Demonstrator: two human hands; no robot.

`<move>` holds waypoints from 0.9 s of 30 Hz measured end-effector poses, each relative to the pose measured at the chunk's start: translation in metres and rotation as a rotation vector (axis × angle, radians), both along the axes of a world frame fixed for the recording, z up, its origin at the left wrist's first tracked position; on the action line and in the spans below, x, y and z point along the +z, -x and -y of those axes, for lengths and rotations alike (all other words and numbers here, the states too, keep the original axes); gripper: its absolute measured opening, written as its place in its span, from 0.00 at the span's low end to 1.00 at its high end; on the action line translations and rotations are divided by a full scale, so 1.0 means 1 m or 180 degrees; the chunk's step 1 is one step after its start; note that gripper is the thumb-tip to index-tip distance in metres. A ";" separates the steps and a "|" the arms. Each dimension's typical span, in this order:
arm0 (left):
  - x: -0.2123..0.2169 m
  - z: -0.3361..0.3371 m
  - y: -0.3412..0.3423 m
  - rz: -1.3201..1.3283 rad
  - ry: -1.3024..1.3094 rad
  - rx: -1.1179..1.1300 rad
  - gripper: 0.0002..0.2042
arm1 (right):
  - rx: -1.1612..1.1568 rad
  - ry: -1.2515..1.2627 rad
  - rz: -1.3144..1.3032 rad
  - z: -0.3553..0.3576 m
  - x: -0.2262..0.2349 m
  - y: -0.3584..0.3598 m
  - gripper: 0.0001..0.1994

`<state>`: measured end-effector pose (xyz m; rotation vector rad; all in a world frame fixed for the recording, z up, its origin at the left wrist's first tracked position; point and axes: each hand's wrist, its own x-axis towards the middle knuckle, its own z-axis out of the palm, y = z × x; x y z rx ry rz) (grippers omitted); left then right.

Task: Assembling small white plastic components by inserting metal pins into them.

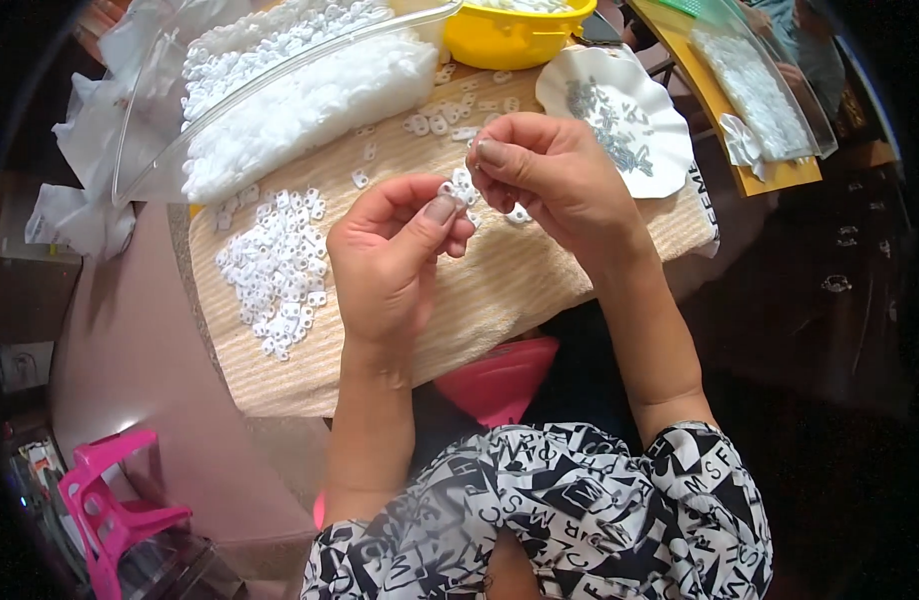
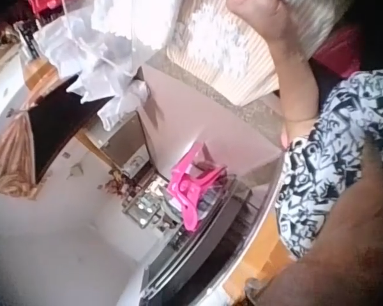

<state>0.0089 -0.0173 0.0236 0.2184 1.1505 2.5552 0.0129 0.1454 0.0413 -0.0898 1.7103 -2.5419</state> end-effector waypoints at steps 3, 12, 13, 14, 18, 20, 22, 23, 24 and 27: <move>0.003 0.001 -0.001 0.0039 -0.0016 0.0050 0.07 | -0.0032 -0.0180 -0.0018 0.008 0.002 -0.003 0.08; 0.002 0.001 0.001 0.0048 0.0007 0.0068 0.06 | -0.0213 -0.0171 -0.0059 0.019 0.000 -0.005 0.08; 0.002 0.000 0.001 0.0031 0.0027 0.0083 0.06 | -0.0241 -0.0151 -0.0053 0.019 -0.001 -0.005 0.07; 0.002 0.000 0.001 0.0030 0.0025 0.0086 0.06 | -0.0269 -0.0130 -0.0047 0.019 -0.001 -0.005 0.07; 0.003 0.000 0.000 0.0061 0.0042 0.0133 0.05 | -0.0263 -0.0155 -0.0061 0.019 -0.002 -0.005 0.07; 0.003 0.000 0.000 0.0075 0.0044 0.0143 0.06 | -0.0297 -0.0375 -0.0091 0.019 0.001 -0.006 0.06; 0.004 0.000 0.000 0.0044 0.0120 0.0154 0.05 | -0.0309 -0.0415 -0.0128 0.021 0.004 -0.008 0.06; 0.004 0.000 0.000 0.0043 0.0120 0.0155 0.05 | -0.0321 -0.0454 -0.0164 0.022 0.005 -0.008 0.05; 0.003 0.000 0.000 -0.0003 0.0138 0.0171 0.05 | -0.0320 -0.0455 -0.0165 0.022 0.005 -0.009 0.05; 0.004 -0.002 -0.002 -0.0094 0.0211 0.0264 0.05 | -0.0454 -0.0671 -0.0252 0.025 0.005 -0.009 0.05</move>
